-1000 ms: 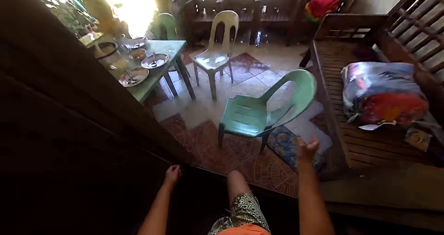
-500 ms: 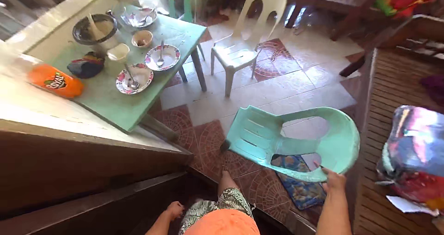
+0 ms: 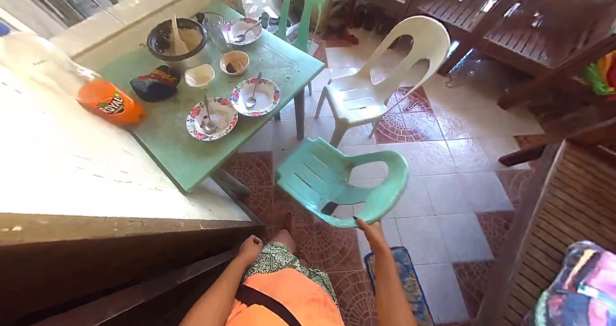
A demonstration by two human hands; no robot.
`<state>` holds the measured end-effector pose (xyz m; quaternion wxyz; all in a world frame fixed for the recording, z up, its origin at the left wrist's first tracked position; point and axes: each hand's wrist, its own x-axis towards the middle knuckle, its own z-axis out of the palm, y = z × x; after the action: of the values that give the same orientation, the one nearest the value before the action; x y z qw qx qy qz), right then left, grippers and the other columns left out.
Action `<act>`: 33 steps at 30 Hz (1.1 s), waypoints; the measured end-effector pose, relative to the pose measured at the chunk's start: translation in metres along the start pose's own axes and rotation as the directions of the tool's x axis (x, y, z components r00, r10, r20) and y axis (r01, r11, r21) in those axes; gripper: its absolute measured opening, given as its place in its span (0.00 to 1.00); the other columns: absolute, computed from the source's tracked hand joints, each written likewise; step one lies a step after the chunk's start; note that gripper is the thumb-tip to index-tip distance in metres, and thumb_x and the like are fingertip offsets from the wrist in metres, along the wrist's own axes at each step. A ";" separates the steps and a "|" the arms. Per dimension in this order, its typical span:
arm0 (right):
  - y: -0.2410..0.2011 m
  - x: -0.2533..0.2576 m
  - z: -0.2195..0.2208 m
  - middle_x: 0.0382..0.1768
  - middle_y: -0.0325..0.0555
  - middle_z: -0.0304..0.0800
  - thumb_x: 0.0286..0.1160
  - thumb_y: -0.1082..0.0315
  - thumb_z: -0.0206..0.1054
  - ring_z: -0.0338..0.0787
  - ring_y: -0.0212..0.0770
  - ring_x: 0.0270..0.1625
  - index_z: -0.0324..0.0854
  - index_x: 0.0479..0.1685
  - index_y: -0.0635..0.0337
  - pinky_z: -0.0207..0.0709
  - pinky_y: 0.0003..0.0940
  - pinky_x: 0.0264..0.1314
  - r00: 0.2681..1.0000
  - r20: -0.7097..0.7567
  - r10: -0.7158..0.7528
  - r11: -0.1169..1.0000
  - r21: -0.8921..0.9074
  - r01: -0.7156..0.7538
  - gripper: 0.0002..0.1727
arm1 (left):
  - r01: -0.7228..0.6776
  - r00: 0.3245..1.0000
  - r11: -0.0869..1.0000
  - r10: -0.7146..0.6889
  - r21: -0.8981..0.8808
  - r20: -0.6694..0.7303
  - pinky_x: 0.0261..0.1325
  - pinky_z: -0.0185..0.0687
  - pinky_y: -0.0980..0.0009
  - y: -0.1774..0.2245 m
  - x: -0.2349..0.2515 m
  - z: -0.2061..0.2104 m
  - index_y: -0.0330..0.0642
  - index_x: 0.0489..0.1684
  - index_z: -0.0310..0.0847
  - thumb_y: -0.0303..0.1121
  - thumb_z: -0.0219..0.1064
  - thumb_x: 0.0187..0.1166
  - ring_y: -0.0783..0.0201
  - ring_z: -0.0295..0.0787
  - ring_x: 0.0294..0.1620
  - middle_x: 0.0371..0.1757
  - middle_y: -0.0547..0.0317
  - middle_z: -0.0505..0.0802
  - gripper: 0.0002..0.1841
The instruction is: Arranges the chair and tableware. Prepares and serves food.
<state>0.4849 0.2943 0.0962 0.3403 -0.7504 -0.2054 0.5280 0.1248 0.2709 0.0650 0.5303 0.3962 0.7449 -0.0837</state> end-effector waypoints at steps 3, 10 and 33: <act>-0.035 0.027 0.045 0.68 0.75 0.78 0.78 0.77 0.69 0.88 0.55 0.63 0.54 0.83 0.79 0.80 0.45 0.69 0.998 0.057 -0.041 0.999 -0.029 0.043 0.37 | -0.058 0.998 0.997 0.059 -0.043 0.029 0.78 0.68 0.47 0.033 0.019 -0.021 0.28 0.75 0.71 0.32 0.56 0.92 0.39 0.79 0.74 0.70 0.28 0.83 0.20; -0.107 0.065 0.131 0.64 0.74 0.81 0.89 0.59 0.61 0.84 0.59 0.61 0.66 0.77 0.79 0.72 0.51 0.70 0.959 0.273 0.080 0.915 -0.403 0.039 0.31 | -0.018 0.989 0.983 0.044 -0.183 0.139 0.75 0.72 0.52 0.093 0.068 -0.076 0.26 0.79 0.66 0.34 0.52 0.94 0.43 0.81 0.71 0.72 0.28 0.81 0.22; -0.258 0.150 0.287 0.72 0.69 0.77 0.91 0.61 0.58 0.85 0.54 0.65 0.60 0.85 0.71 0.77 0.46 0.69 0.503 0.761 0.409 0.738 -0.600 0.308 0.30 | 0.033 0.949 0.547 -0.279 -0.836 -0.145 0.45 0.70 0.68 0.141 0.071 -0.151 0.34 0.76 0.69 0.36 0.45 0.96 0.67 0.74 0.39 0.54 0.49 0.84 0.20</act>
<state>0.2843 0.6556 0.1256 -0.1215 -0.4581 -0.4975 0.7265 0.1022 0.4839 0.1099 0.5406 0.0410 0.7923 0.2798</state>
